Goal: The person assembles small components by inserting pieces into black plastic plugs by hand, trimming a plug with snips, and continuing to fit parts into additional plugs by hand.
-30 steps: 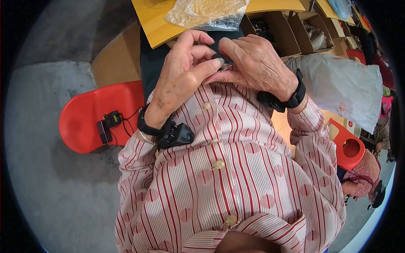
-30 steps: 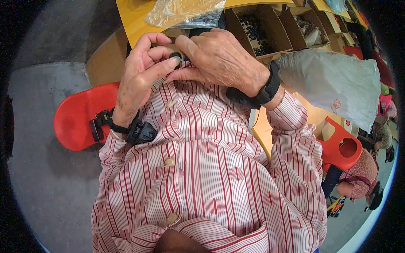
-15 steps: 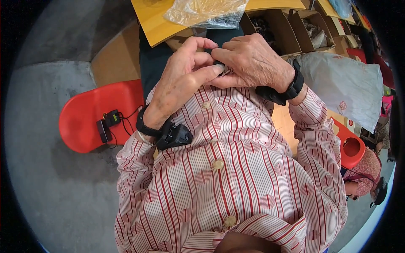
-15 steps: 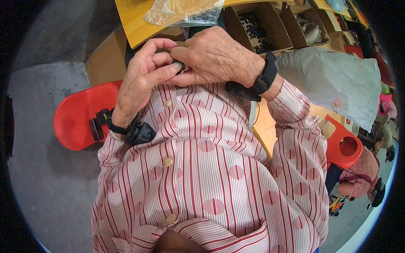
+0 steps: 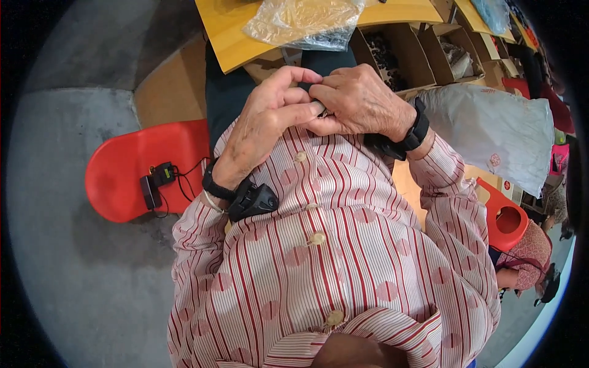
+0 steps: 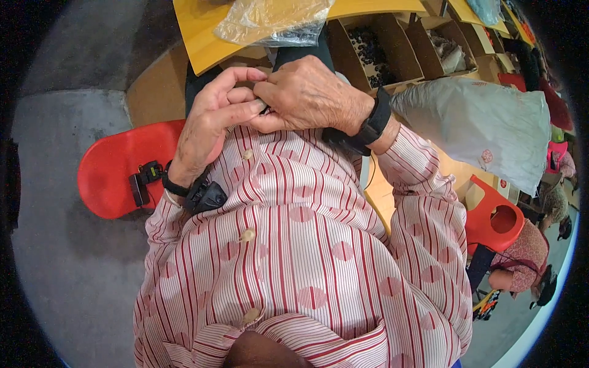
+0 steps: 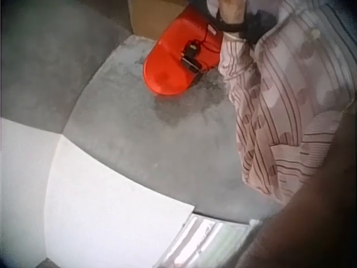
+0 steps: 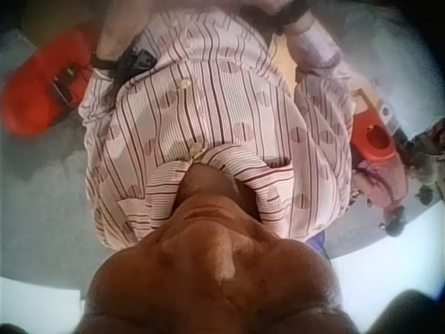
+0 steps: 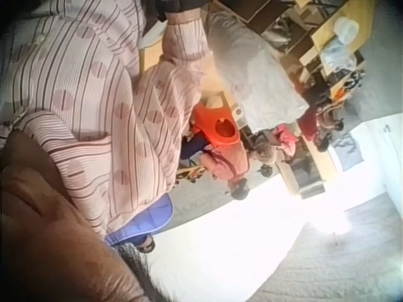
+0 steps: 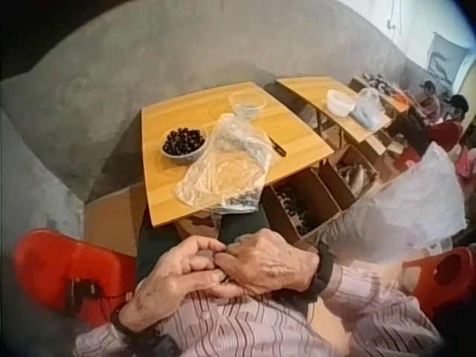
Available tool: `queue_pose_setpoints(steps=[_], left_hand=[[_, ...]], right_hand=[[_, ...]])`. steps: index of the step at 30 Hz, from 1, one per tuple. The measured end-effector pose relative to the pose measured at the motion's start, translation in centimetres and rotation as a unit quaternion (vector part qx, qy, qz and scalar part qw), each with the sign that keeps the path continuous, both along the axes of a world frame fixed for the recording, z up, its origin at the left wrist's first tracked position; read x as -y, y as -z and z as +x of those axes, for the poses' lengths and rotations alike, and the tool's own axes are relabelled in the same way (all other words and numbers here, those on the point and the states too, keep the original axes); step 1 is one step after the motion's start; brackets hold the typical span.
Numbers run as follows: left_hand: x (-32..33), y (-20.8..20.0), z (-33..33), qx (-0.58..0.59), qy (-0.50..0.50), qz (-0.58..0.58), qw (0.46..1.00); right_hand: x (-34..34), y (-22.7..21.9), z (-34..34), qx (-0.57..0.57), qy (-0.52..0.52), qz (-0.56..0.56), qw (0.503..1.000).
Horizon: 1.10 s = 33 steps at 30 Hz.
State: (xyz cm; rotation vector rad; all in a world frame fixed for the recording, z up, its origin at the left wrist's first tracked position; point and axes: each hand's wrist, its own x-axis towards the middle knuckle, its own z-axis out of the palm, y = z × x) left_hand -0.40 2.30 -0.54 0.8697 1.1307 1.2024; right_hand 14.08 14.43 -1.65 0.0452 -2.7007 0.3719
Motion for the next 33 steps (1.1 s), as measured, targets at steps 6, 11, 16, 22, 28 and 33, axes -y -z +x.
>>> queue_pose_setpoints(steps=[6,11,16,22,28,33], left_hand=[[-0.2,0.3,0.4,-0.037,-0.023,0.015,0.999],[-0.1,-0.2,1.0,-0.085,-0.039,0.036,0.995],[-0.5,-0.2,0.7,-0.073,-0.035,0.04,0.996],[-0.6,-0.9,0.6,-0.072,-0.04,0.038,0.996],[-0.6,-0.8,0.3,-0.082,-0.013,0.079,0.993],[0.9,-1.8,-0.4,-0.149,0.06,0.12,0.98]], right_hand=[[0.1,-0.1,0.4,-0.006,0.023,-0.009,1.0],[0.2,-0.8,0.6,0.008,0.019,-0.014,1.0],[0.1,-0.8,0.4,0.015,0.026,-0.042,0.999],[0.0,-0.7,0.1,-0.016,0.028,-0.047,0.998],[-0.4,-0.2,0.3,-0.038,0.028,-0.063,0.997],[0.0,-0.8,0.7,-0.053,0.034,-0.052,0.997]])
